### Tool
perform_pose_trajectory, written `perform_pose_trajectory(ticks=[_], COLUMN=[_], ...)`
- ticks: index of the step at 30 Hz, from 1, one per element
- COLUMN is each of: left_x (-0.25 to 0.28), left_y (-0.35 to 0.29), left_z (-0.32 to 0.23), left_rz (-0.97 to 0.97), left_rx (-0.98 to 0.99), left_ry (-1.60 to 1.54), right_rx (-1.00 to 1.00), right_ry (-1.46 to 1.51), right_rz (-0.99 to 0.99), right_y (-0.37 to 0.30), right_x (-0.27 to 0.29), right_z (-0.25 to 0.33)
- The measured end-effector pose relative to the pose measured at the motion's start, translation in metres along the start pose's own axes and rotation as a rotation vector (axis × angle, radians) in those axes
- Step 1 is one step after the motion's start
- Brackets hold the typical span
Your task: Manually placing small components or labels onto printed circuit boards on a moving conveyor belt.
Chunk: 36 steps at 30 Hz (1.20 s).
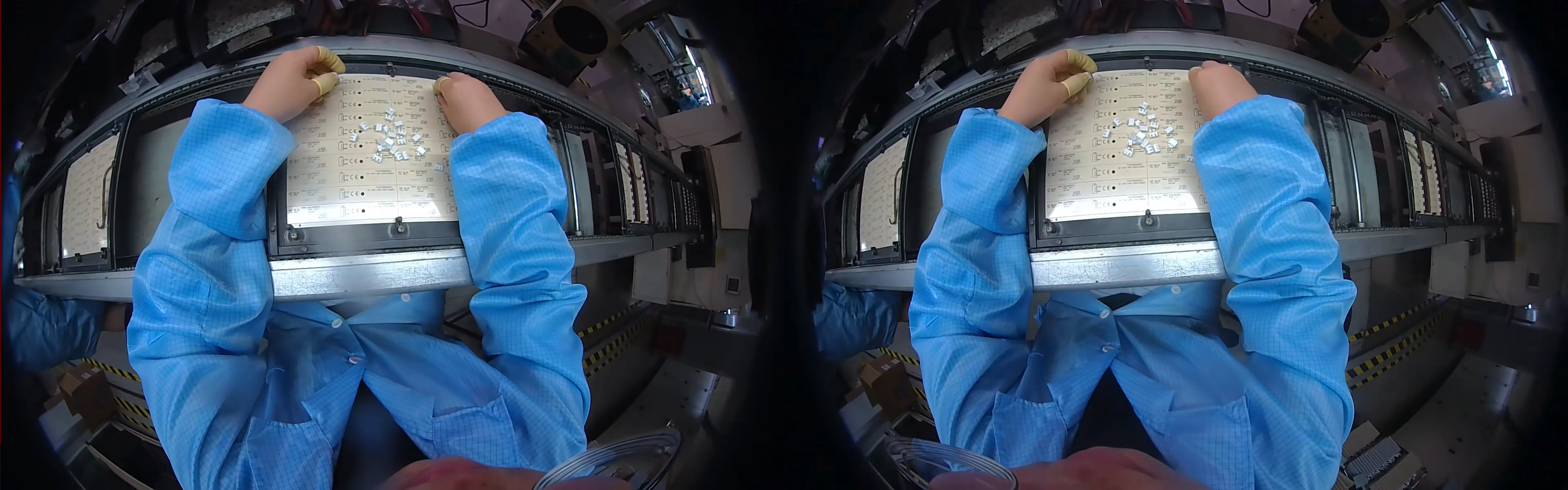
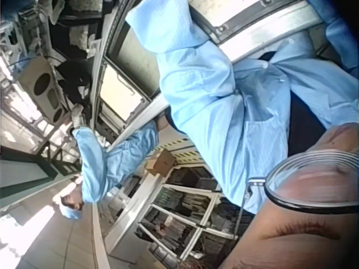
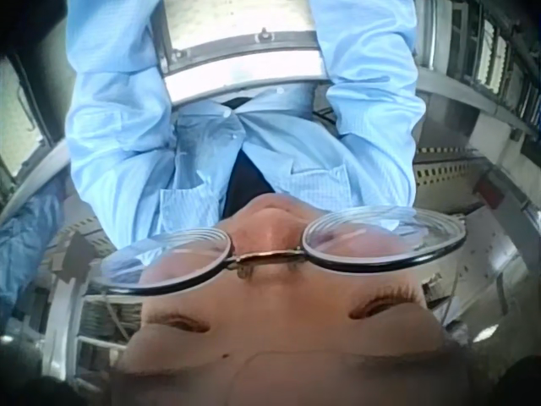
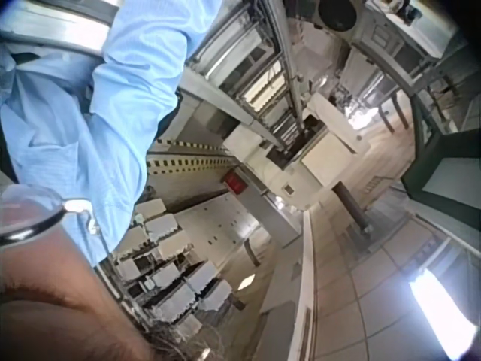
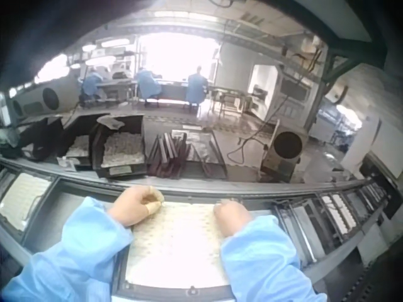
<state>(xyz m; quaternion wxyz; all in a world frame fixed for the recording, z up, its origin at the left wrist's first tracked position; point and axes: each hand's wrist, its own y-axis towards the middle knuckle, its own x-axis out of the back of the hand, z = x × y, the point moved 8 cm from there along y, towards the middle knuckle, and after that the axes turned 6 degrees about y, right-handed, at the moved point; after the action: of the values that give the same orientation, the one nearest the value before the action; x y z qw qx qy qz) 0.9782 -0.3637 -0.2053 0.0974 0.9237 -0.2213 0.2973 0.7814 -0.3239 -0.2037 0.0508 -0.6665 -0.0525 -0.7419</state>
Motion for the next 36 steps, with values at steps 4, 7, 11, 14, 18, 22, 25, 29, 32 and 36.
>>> perform_pose_trajectory(ticks=[4, 7, 11, 14, 18, 22, 25, 29, 32, 36], left_x=[0.000, -0.001, 0.000, 0.000, -0.001, -0.009, -0.009, -0.009, -0.008, -0.015], left_y=[-0.005, -0.004, -0.004, -0.004, -0.008, -0.015, -0.013, -0.010, -0.012, -0.006], left_z=[-0.005, -0.007, 0.002, 0.004, -0.010, -0.025, -0.027, -0.021, -0.027, -0.025], left_rz=[-0.028, -0.041, 0.003, 0.027, -0.052, -0.159, -0.115, -0.049, -0.105, -0.057], left_rx=[-0.018, -0.041, 0.074, 0.038, -0.144, -0.402, -0.337, -0.133, -0.315, -0.320], left_ry=[0.060, 0.059, -0.032, -0.025, 0.252, 0.522, 0.526, 0.427, 0.518, 0.539], right_rx=[0.051, 0.015, 0.057, 0.024, 0.301, 0.370, 0.347, 0.134, 0.059, -0.022], right_ry=[0.143, 0.155, 0.184, 0.195, 0.401, 0.523, 0.522, 0.560, 0.555, 0.548], right_rz=[-0.042, -0.057, -0.052, -0.050, -0.056, 0.036, 0.024, 0.031, -0.015, -0.086], right_y=[-0.001, 0.000, 0.002, -0.005, -0.010, -0.003, -0.003, -0.014, -0.021, -0.023], right_x=[0.003, 0.001, 0.004, 0.009, 0.012, -0.006, -0.005, 0.013, 0.014, 0.007], right_z=[0.004, -0.001, -0.004, -0.003, 0.036, 0.045, 0.041, 0.019, -0.006, -0.028])
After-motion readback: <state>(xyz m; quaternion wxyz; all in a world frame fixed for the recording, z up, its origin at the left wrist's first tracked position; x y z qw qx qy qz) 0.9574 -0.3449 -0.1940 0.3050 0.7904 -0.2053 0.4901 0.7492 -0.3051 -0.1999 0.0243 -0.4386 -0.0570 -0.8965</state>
